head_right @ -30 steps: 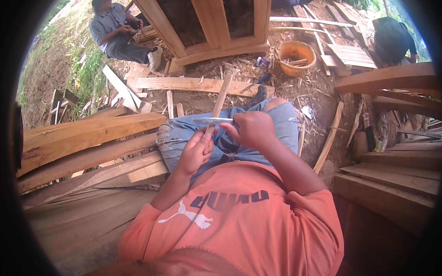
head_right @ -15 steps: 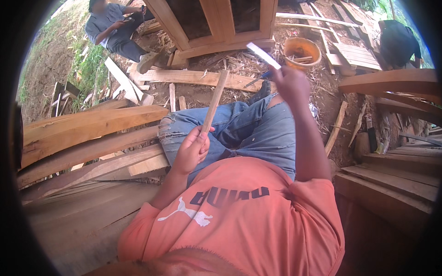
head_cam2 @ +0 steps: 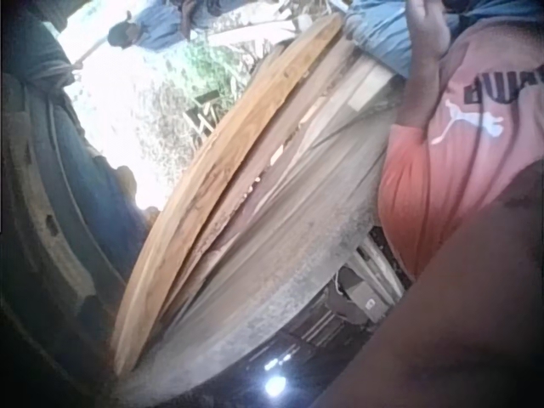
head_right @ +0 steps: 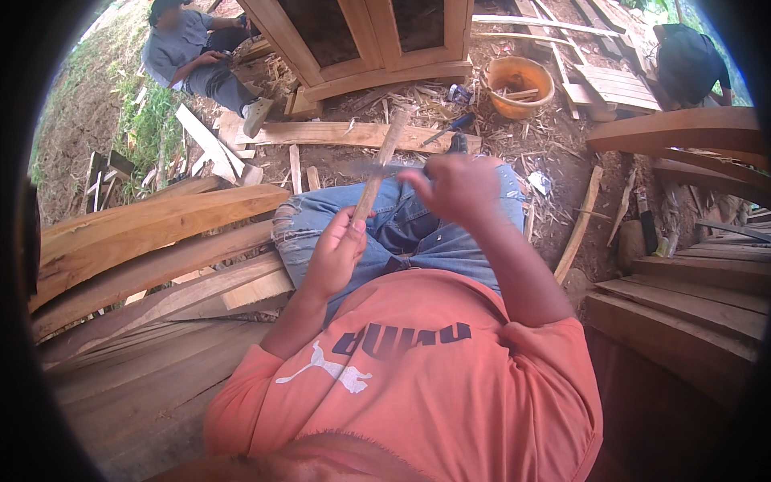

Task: The person sits on the ground and uses a chisel to shape a small piece of wood. They hold the wood in their left hand and repeatedly scrape the surface with the chisel in their right hand, removing thin shavings.

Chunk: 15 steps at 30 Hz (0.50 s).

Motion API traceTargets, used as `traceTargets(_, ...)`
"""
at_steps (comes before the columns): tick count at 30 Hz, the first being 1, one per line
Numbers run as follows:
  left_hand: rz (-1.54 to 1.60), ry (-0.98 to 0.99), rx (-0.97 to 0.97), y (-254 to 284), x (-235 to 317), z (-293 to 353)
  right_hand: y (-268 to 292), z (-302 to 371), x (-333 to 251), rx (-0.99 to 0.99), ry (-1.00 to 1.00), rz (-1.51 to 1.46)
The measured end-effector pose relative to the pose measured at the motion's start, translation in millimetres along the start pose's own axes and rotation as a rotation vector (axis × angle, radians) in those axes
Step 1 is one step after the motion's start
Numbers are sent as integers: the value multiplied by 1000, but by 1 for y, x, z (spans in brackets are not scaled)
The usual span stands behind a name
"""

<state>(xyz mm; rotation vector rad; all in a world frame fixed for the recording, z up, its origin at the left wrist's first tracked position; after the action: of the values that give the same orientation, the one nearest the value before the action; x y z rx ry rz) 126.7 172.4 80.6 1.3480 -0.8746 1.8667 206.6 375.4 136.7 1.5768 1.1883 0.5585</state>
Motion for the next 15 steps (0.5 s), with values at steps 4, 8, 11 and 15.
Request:
traceTargets(4, -90, -2, -9, -2, -1, 14, -11, -25, 191, -95, -784, -10)
traceTargets(8, 21, 31, 29, 2, -4, 12, 19, -26, 149, -22, -596, 10)
traceTargets(11, 14, -4, 23, 4, -6, 1, 5, -4, 39, 11, -220, -134)
traceTargets(15, -74, -69, 50, 1, 4, -1, 4, 25, -40, -34, 57, -159)
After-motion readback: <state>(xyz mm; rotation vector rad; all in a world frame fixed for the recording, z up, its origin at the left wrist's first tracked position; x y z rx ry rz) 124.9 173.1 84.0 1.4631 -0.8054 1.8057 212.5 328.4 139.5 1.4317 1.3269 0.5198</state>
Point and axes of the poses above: each hand's wrist, its own z-axis away from the middle knuckle, its own y-axis out of the back of the hand, x = y × z, the point moved 9 cm from there along -z, towards the middle knuckle, and after that the axes turned 6 degrees about z, right-handed, at the moved point
